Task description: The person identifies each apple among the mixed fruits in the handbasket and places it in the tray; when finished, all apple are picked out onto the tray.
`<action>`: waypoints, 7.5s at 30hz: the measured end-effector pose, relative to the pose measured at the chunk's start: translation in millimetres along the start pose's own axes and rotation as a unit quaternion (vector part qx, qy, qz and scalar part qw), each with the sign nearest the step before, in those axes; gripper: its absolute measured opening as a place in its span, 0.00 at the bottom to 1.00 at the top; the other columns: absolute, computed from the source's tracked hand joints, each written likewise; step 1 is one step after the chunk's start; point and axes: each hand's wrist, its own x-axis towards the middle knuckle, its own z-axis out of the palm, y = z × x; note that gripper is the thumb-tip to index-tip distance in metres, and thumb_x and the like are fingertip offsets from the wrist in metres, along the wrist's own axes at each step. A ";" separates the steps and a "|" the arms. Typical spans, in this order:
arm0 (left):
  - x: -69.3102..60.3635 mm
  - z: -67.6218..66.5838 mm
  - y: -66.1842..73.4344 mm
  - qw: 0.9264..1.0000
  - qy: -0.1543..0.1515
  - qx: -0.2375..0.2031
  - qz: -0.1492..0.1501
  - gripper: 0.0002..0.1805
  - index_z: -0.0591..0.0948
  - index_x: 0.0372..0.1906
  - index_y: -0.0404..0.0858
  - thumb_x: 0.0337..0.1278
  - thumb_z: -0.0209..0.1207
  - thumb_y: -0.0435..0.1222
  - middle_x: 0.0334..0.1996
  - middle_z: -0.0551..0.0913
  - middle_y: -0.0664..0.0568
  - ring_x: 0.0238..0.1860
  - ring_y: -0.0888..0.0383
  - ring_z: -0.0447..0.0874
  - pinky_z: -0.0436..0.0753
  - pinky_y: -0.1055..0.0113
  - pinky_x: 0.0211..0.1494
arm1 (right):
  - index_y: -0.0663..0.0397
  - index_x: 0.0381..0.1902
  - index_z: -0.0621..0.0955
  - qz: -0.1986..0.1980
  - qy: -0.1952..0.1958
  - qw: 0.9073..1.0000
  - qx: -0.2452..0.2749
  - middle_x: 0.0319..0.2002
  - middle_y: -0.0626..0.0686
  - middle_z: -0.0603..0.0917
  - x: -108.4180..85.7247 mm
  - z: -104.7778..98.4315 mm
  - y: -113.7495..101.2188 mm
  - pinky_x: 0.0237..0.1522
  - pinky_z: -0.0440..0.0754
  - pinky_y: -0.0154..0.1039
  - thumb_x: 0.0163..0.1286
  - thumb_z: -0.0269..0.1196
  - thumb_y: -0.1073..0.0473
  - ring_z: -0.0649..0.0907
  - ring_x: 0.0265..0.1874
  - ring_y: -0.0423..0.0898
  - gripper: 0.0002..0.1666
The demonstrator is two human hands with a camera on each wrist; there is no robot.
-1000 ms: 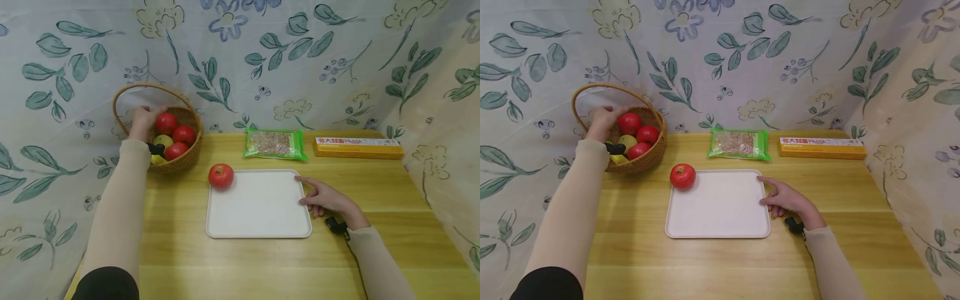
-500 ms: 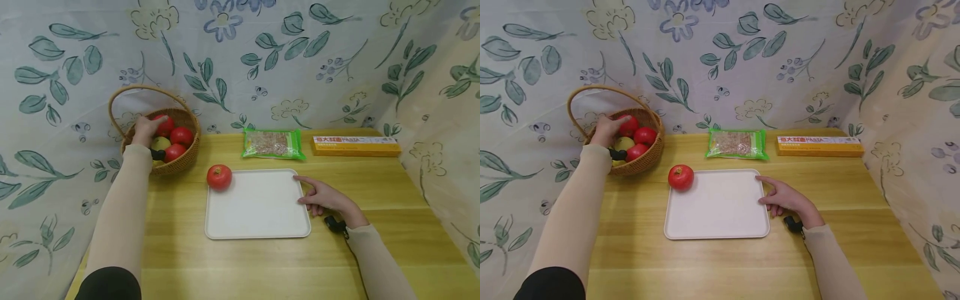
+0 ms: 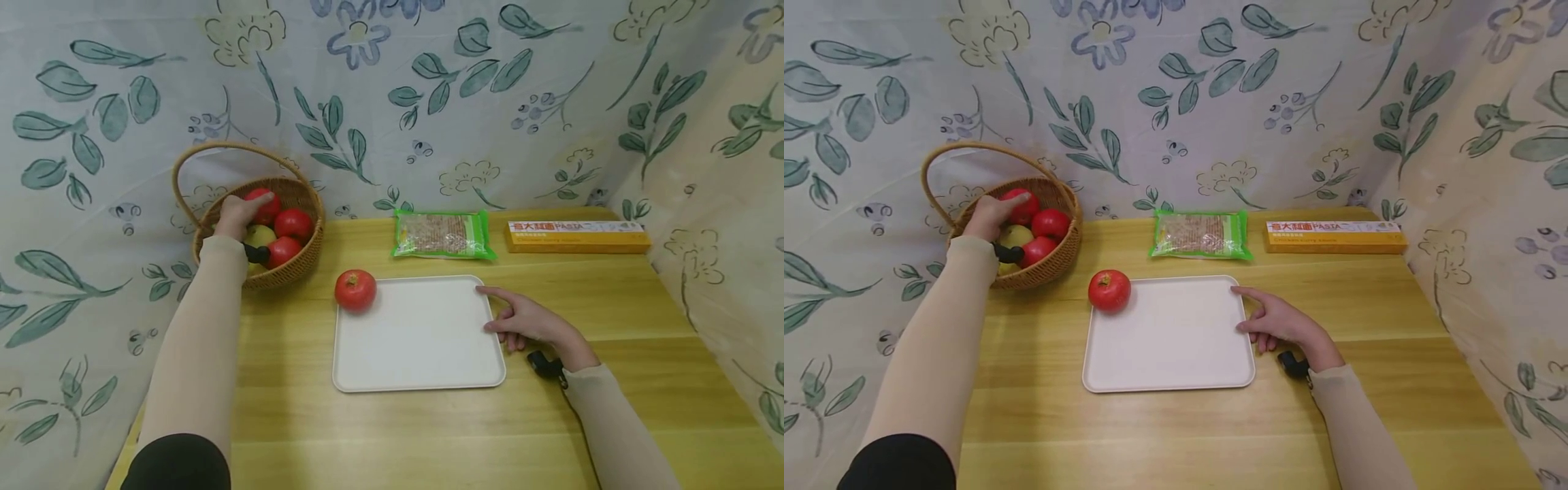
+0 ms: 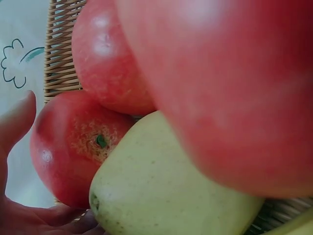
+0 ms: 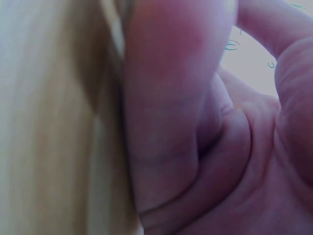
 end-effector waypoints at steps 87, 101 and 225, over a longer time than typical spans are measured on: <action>-215.6 231.7 13.1 0.953 -0.063 0.130 0.266 0.48 0.68 0.75 0.45 0.51 0.81 0.47 0.70 0.73 0.50 0.68 0.47 0.77 0.87 0.44 0.64 | 0.42 0.87 0.53 0.009 -0.004 1.000 0.003 0.24 0.54 0.85 2.0 1.0 1.7 0.18 0.83 0.39 0.74 0.70 0.53 0.84 0.15 0.47 0.54; -205.9 246.4 1.8 0.901 -0.006 0.299 0.313 0.51 0.71 0.75 0.37 0.51 0.79 0.56 0.71 0.76 0.43 0.75 0.40 0.72 0.73 0.42 0.80 | 0.44 0.87 0.53 0.000 -0.003 1.000 0.003 0.24 0.55 0.85 1.1 0.7 3.6 0.17 0.82 0.39 0.74 0.70 0.54 0.85 0.15 0.47 0.54; -47.9 -9.1 30.4 0.978 -0.110 0.131 0.116 0.52 0.57 0.83 0.30 0.70 0.61 0.59 0.80 0.63 0.33 0.74 0.37 0.66 0.68 0.38 0.81 | 0.46 0.87 0.52 -0.010 -0.010 1.000 0.003 0.23 0.53 0.85 1.8 4.4 -1.2 0.17 0.82 0.38 0.75 0.69 0.55 0.84 0.14 0.45 0.53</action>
